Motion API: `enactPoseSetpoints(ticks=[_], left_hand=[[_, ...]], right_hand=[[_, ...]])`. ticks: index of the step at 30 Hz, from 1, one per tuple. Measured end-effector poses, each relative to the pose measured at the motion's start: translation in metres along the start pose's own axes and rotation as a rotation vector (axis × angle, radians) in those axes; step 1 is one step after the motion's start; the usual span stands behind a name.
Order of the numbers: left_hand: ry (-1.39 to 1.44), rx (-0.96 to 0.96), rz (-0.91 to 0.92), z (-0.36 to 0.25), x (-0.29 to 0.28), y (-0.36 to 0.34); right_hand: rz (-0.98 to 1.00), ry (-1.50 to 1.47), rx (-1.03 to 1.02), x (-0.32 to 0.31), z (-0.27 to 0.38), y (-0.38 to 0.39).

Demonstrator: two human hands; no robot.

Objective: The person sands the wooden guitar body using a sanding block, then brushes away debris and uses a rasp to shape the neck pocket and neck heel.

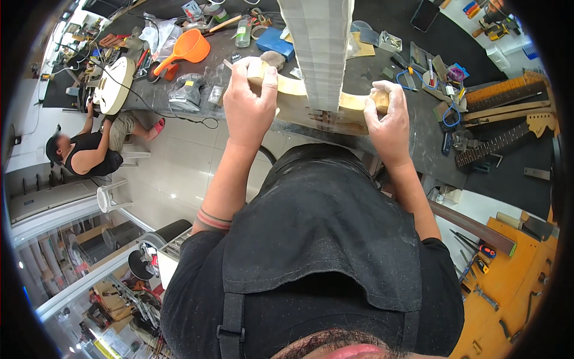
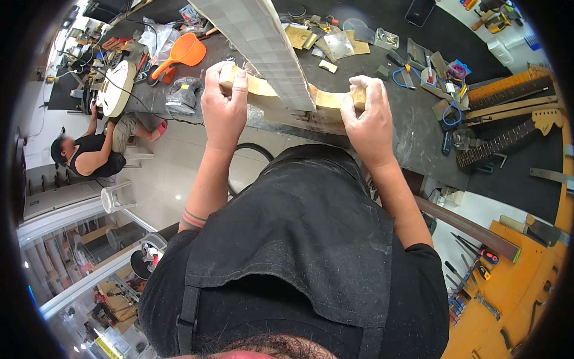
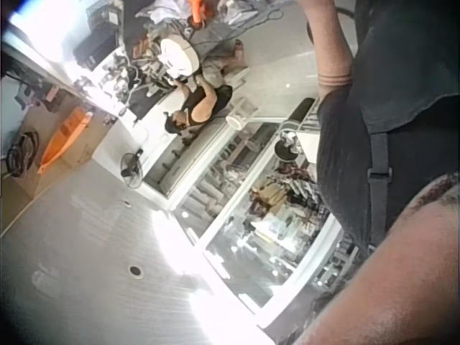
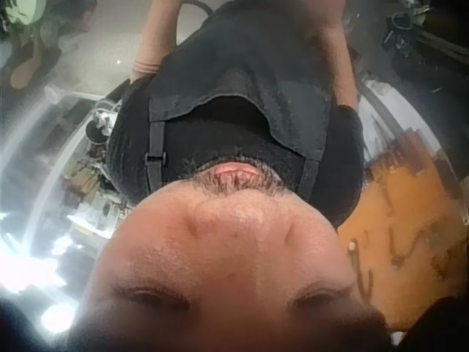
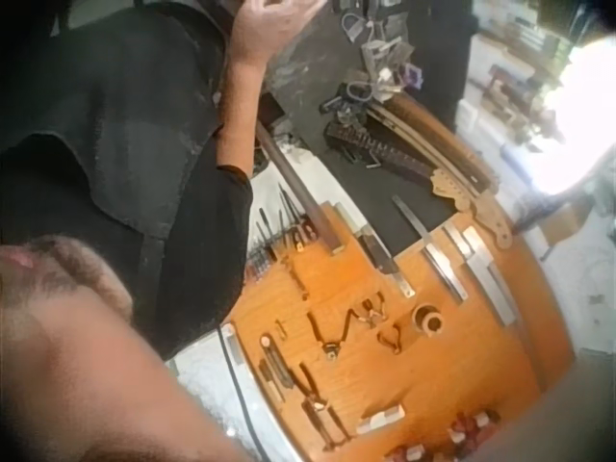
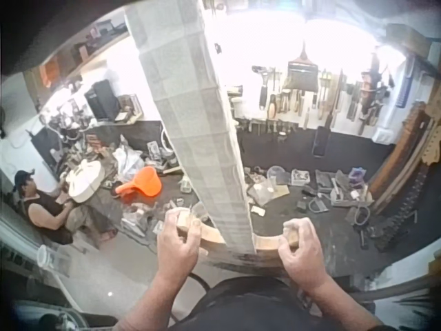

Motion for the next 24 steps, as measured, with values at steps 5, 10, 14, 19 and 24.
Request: enactPoseSetpoints(ticks=[5, 10, 14, 19, 24], left_hand=[[0.025, -0.029, -0.001, 0.003, 0.0, 0.002], [0.029, -0.02, 0.01, 0.005, 0.007, 0.005], [0.089, 0.019, 0.036, 0.007, 0.012, 0.008], [0.148, -0.008, 0.051, 0.015, 0.01, 0.006], [0.246, -0.061, 0.056, 0.034, 0.002, 0.005]], right_hand=[[0.058, -0.082, -0.008, -0.001, -0.007, 0.001], [0.119, -0.178, 0.019, -0.006, -0.014, 0.003], [0.141, -0.213, 0.028, -0.011, -0.018, 0.004], [0.177, -0.25, 0.052, -0.017, -0.017, 0.003], [0.306, -0.436, 0.059, -0.016, -0.021, 0.002]])
Point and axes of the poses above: each hand's wrist, its own y-axis away from the middle knuckle, its own x-axis out of the palm, z = x × y, the point moved 1 cm from there along -y, towards the middle knuckle, and after that the axes turned 10 degrees about z, right-handed, at the moved point
